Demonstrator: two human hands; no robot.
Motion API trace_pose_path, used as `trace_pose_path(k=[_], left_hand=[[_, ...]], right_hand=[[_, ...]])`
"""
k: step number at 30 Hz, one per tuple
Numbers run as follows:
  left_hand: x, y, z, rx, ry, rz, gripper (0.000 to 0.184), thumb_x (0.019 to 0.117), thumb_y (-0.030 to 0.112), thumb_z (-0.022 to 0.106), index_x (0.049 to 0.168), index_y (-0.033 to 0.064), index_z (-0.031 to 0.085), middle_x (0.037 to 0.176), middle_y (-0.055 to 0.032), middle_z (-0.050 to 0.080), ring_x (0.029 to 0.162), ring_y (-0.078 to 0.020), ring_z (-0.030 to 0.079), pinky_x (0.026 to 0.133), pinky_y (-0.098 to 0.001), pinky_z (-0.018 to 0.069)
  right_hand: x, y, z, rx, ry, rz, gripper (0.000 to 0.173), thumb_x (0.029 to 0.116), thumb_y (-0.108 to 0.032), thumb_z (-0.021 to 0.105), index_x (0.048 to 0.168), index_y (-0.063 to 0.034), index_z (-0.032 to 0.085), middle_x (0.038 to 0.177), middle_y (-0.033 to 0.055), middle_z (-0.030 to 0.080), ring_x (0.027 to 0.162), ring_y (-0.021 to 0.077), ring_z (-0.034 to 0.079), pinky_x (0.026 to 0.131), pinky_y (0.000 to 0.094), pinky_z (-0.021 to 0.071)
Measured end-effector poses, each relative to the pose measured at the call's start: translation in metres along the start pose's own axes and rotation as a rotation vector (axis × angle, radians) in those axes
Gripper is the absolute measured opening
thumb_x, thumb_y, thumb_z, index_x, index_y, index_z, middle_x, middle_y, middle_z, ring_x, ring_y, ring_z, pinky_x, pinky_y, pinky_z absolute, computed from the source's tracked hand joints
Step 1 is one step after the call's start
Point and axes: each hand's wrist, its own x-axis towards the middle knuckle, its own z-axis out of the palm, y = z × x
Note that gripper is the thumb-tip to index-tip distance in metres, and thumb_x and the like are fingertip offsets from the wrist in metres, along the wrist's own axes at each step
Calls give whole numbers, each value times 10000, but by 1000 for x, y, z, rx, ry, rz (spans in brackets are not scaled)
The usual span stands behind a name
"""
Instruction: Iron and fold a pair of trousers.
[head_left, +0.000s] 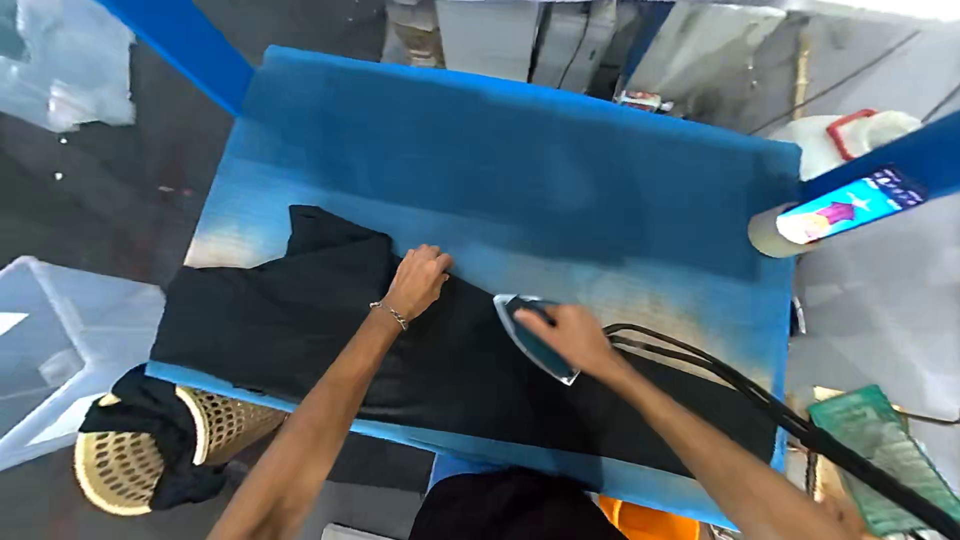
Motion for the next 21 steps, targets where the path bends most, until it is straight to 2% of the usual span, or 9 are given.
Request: trace_pose_path(k=[2,4,5,8,10,12,14,18,21], left_hand=[[-27,2,-19,79,151,-151,466,962,263,708,1355,33,610,1390,-247,576,1343,-433,516,1109,-616,417],[-46,-5,-32,139,216,-391,795,868,479,779,1431,-15,513,1421,-292,524,1324,-483,502,1001,-647,468],[-52,-13,-31,113,186,-517,811,840,478,805,1403,-29,515,1382,-299,534,1290,-491,519,946,-643,497],[-73,-37,-35,-107,176,-773,291,908,172,652,1156,21,666,1138,-202,682,1065,-393,674,812,-613,562],[-89,-45,-54,-261,278,-907,208,940,127,588,1093,29,688,974,-177,719,922,-378,704,778,-634,552],[-113,-52,-59,-351,399,-945,181,941,109,602,1083,34,686,895,-148,713,821,-338,696,733,-593,555],[-127,-59,-55,-431,515,-891,201,969,95,602,1151,33,660,929,-123,718,778,-270,698,713,-516,583],[-125,-60,-59,-547,655,-820,289,1024,152,579,1289,42,609,1069,-116,726,878,-209,728,797,-441,617],[-107,-59,-69,-536,617,-729,340,1032,206,586,1331,44,597,1183,-136,699,1054,-238,703,907,-457,597]], right_hand=[[7,2,-1,127,108,125,742,936,-798,411,778,-120,668,643,84,604,603,285,625,538,550,499],[-5,6,16,88,130,112,733,928,-812,402,733,-146,639,594,55,579,540,253,607,486,517,505],[-16,3,29,23,66,64,709,931,-795,414,739,-152,644,603,42,574,567,244,610,518,511,513],[-32,-40,63,-212,-226,-133,718,947,-771,411,861,-122,705,692,82,645,716,289,681,671,551,547],[-11,-81,78,-278,-249,-244,728,957,-766,387,845,-113,688,679,86,641,706,294,684,651,541,536],[29,-119,84,-270,-190,-288,698,957,-757,407,793,-133,674,654,63,621,680,273,673,618,525,536],[82,-156,76,-246,-141,-298,720,966,-752,402,760,-107,645,664,92,607,691,304,661,608,548,515],[162,-197,47,-127,-56,-203,777,946,-799,362,738,-93,612,688,108,593,692,316,638,596,565,490],[152,-186,45,-38,-24,-102,802,926,-832,346,727,-106,622,650,98,605,627,297,638,566,562,502]])
